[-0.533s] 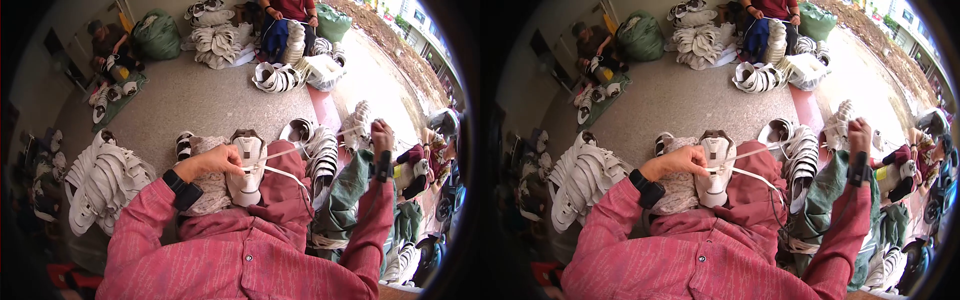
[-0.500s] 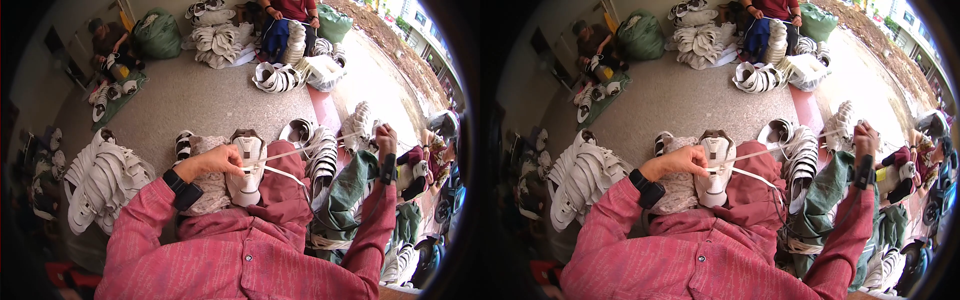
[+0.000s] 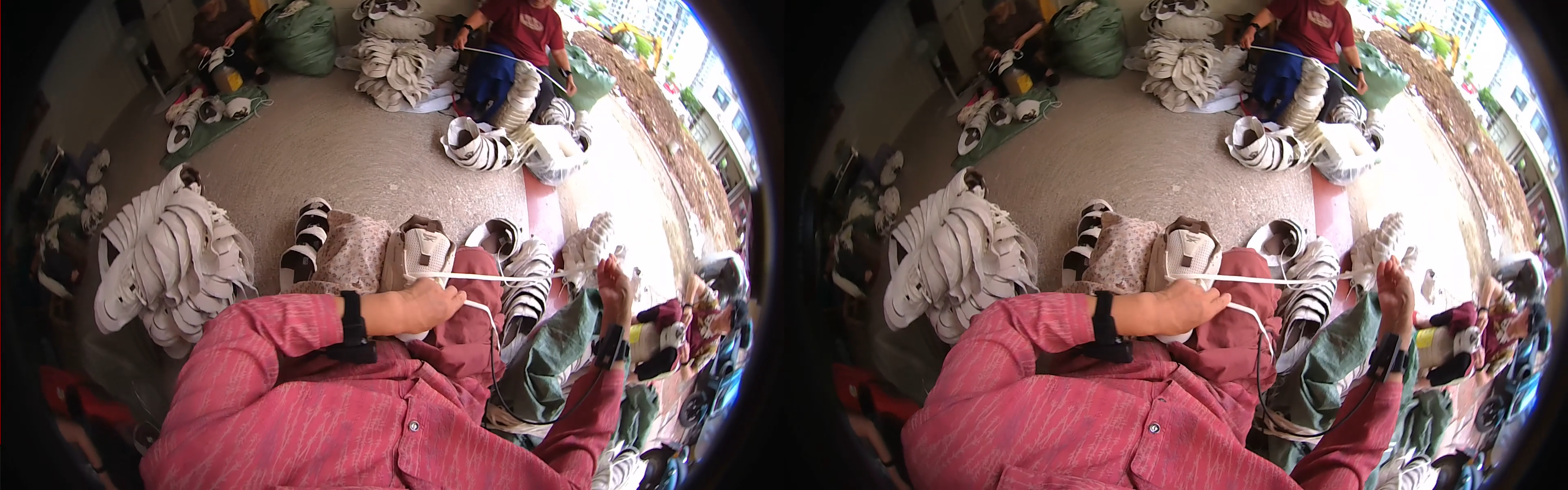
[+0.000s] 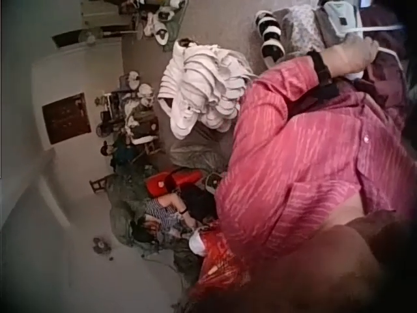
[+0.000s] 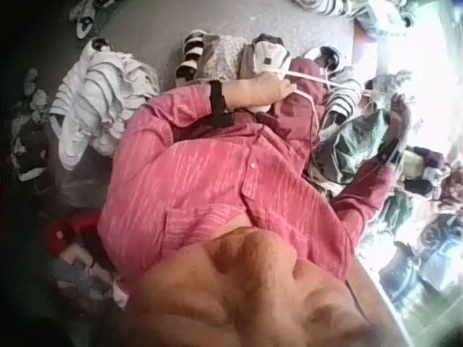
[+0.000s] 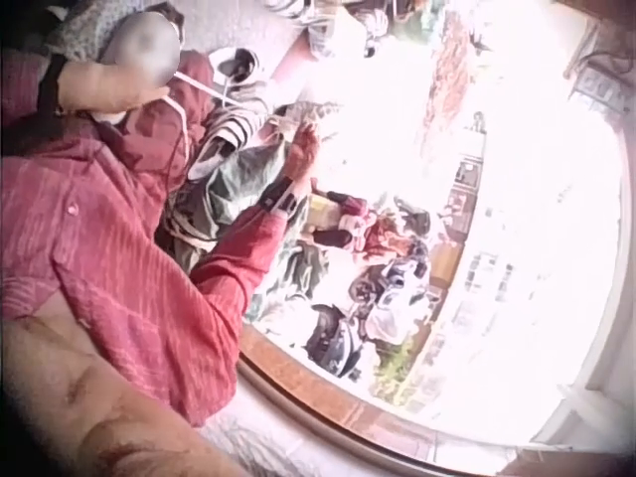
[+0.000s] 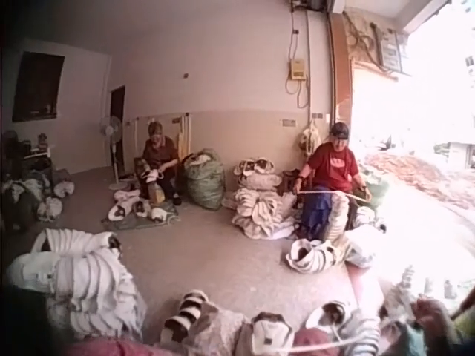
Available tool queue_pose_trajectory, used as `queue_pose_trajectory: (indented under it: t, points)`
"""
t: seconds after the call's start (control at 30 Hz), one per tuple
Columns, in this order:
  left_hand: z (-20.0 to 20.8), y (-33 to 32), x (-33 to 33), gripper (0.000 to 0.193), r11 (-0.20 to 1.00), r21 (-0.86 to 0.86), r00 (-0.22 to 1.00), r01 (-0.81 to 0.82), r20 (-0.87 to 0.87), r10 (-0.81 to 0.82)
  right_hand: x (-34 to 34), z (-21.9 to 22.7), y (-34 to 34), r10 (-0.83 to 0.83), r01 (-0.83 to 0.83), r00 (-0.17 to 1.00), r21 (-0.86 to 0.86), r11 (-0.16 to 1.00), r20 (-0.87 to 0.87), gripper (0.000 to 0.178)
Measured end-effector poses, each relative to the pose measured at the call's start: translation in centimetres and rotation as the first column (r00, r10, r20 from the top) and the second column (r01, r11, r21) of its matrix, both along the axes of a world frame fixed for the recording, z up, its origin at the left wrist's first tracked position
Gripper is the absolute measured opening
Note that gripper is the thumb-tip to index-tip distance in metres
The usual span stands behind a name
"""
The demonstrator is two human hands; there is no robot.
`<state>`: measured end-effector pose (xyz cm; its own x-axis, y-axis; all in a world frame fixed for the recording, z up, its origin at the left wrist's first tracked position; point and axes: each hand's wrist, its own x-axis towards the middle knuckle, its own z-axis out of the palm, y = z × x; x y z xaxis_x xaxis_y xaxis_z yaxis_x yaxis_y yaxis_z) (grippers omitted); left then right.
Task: Threading laces through the eyelets of a white shoe.
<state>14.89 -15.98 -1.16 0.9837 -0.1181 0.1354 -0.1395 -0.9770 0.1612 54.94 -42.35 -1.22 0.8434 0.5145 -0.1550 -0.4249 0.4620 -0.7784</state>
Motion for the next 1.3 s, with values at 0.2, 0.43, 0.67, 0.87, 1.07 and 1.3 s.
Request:
queue_pose_trajectory:
  t: [0.2,0.43,0.67,0.87,1.07,1.3]
  points:
    - [1.0,-0.3,-1.4,0.031,0.828,-0.513,0.943,0.225,-0.099,-0.317,0.0,-1.4,-2.3,0.055,-0.074,0.989,0.135,0.988,0.141,0.026]
    - [8.1,10.8,-8.2,0.022,-0.253,-0.965,0.975,0.070,0.013,0.222,2.0,-6.5,-5.0,-0.221,0.230,0.973,0.146,0.962,-0.070,0.014]
    - [4.1,15.4,-16.2,0.036,0.273,-0.529,0.527,-0.803,-0.417,0.741,-14.7,-2.1,11.6,0.100,0.108,0.900,-0.439,0.892,0.425,0.016]
    - [3.5,10.0,-8.8,0.018,0.868,-0.304,0.877,-0.392,0.162,0.453,-24.2,-2.2,16.2,0.594,-0.002,0.389,-0.645,0.765,0.704,0.010]
    - [1.3,7.4,-0.3,0.011,0.914,-0.384,0.967,-0.128,0.158,0.202,-25.3,-1.6,16.1,0.778,-0.033,0.163,-0.785,0.619,0.606,0.023]
    - [0.5,7.0,2.0,0.011,0.775,-0.605,0.983,-0.183,-0.090,0.162,-24.2,-1.8,16.1,0.806,-0.094,0.162,-0.805,0.586,0.569,0.019]
